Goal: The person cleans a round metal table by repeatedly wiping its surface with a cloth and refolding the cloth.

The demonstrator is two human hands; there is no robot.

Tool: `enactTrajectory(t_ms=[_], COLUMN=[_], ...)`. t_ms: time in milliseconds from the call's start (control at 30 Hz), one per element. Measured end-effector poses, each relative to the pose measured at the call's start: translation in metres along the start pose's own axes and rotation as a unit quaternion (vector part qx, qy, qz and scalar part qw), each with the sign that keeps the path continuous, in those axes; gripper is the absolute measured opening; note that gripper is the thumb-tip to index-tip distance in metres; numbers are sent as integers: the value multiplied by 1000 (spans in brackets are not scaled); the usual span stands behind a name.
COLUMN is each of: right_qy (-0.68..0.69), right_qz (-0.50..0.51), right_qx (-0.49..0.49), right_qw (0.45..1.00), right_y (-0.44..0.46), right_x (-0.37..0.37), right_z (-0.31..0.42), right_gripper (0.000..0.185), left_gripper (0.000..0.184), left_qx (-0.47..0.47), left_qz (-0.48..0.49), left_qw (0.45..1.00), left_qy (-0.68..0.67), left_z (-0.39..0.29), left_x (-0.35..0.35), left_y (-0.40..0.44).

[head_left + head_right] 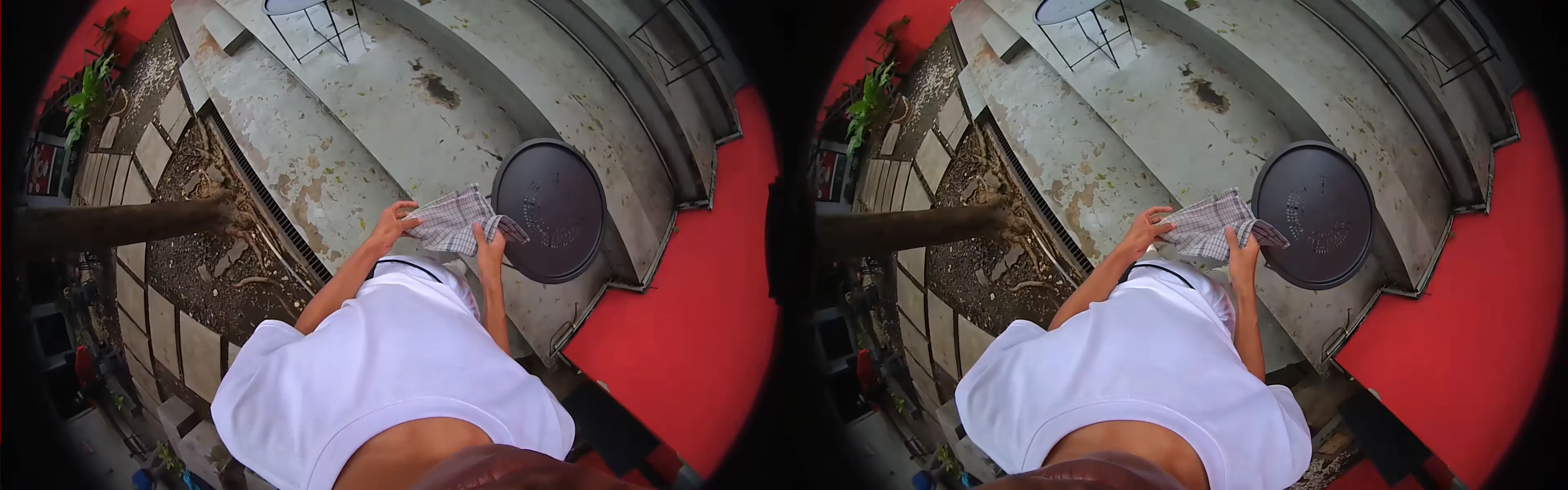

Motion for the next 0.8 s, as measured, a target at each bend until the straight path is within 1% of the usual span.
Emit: enactTrajectory(t_ms=[33,67,133,200,267,300,333,400,433,467,533,633,700,767,800], right_qy=[-7,-14,8,7,17,7,2,-45,-55,-62,-62,-75,-95,-112,-93], right_qz=[9,33,105,150,197,242,260,327,350,358,380,420,435,443,451], right_qx=[30,33,5,-2,-37,-32,-36,-29,-38,-47,-83,-79,-101,-115,-172], right_qw=[999,999,994,989,980,970,965,943,934,930,919,901,890,882,871], right_y=[14,27,52,68,78,85,88,93,98,103,111,132,150,175,188], right_x=[-30,-58,-120,-185,-246,-271,-297,-337,-353,-366,-389,-414,-427,-441,-450], right_z=[12,21,35,44,56,56,61,66,64,62,62,52,51,56,60], right_gripper=[31,31,28,26,26,27,27,28,30,30,32,34,33,33,30], left_gripper=[49,49,49,47,44,35,35,27,21,21,24,29,30,35,35], left_qx=[-4,-16,14,-9,-44,-68,-76,-135,-126,-125,-151,-139,-132,-122,-126], left_qz=[-21,-39,-71,-94,-128,-158,-173,-190,-219,-227,-233,-261,-280,-293,-292], left_qw=[999,998,984,971,932,922,915,873,844,836,804,786,777,730,731], left_qy=[-36,-48,-162,-220,-337,-346,-355,-428,-474,-483,-527,-543,-548,-605,-604], left_z=[3,6,12,24,40,37,35,38,34,31,28,35,25,1,-14], left_x=[29,61,121,175,225,237,252,272,278,280,287,309,320,334,346], left_y=[-8,-16,-42,-72,-92,-109,-121,-141,-147,-153,-159,-151,-143,-132,-120])
Point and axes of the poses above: each hand's wrist, its own y-axis towards the middle knuckle, its own x-axis out of the back of the hand, z = x × y, the point moved 1 cm from there along y, towards the middle knuckle, and after that the axes turned 12 degrees about z, right-handed, at the moved point
